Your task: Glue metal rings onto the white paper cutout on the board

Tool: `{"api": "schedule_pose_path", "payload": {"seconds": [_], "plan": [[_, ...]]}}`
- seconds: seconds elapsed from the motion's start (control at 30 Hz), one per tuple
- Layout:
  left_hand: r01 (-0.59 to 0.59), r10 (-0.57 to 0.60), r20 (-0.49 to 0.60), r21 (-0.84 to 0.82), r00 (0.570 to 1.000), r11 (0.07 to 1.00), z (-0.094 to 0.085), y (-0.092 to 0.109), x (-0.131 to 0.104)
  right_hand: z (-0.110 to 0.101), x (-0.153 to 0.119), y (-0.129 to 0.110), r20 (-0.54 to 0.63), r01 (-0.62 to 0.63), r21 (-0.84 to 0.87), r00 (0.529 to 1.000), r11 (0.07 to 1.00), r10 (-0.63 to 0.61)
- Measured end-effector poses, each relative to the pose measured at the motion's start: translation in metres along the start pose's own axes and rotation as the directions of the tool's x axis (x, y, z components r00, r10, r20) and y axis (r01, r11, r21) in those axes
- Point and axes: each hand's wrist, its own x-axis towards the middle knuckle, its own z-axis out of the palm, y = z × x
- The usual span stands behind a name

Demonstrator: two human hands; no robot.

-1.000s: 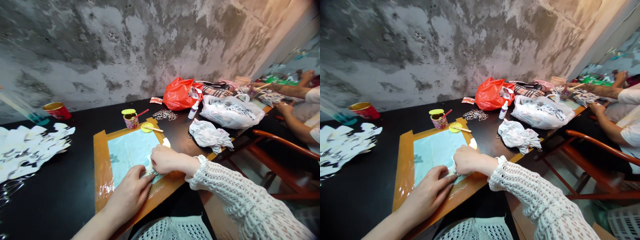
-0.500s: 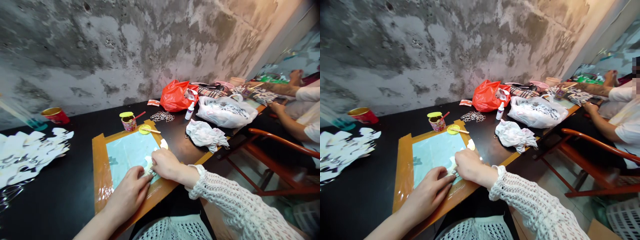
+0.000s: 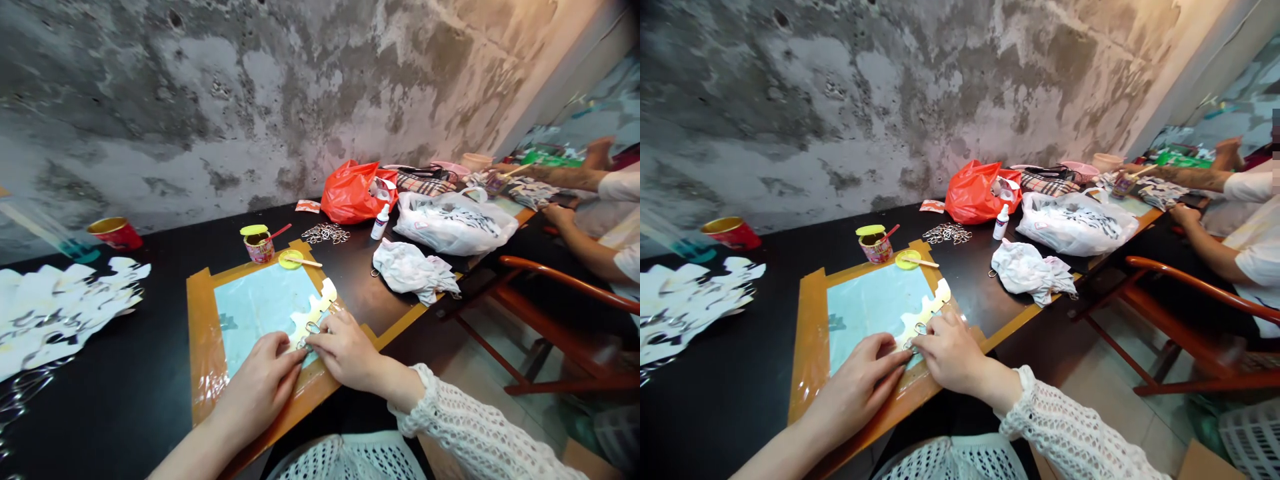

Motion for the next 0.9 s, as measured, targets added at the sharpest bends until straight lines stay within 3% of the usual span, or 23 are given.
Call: {"api": "schedule_pose_path", "payload": {"seconds": [0.3, 0.7, 0.9], "plan": [[0.010, -0.011, 0.026, 0.013, 1.000, 1.000, -0.001, 0.000, 0.000, 0.007, 0.002, 0.001, 0.059, -0.023, 0.003, 0.998, 1.000, 0.022], [-0.129, 0.127, 0.036, 0.076, 0.991, 0.989, -0.007, -0.006, -0.007, 0.003, 0.006, -0.001, 0.099, -0.077, -0.010, 0.992, 0.997, 0.078], [0.009, -0.009, 0.019, 0.006, 1.000, 1.000, -0.013, -0.009, 0.003, -0.001, 0.007, -0.001, 0.121, -0.098, 0.001, 0.988, 0.995, 0.098]]}}
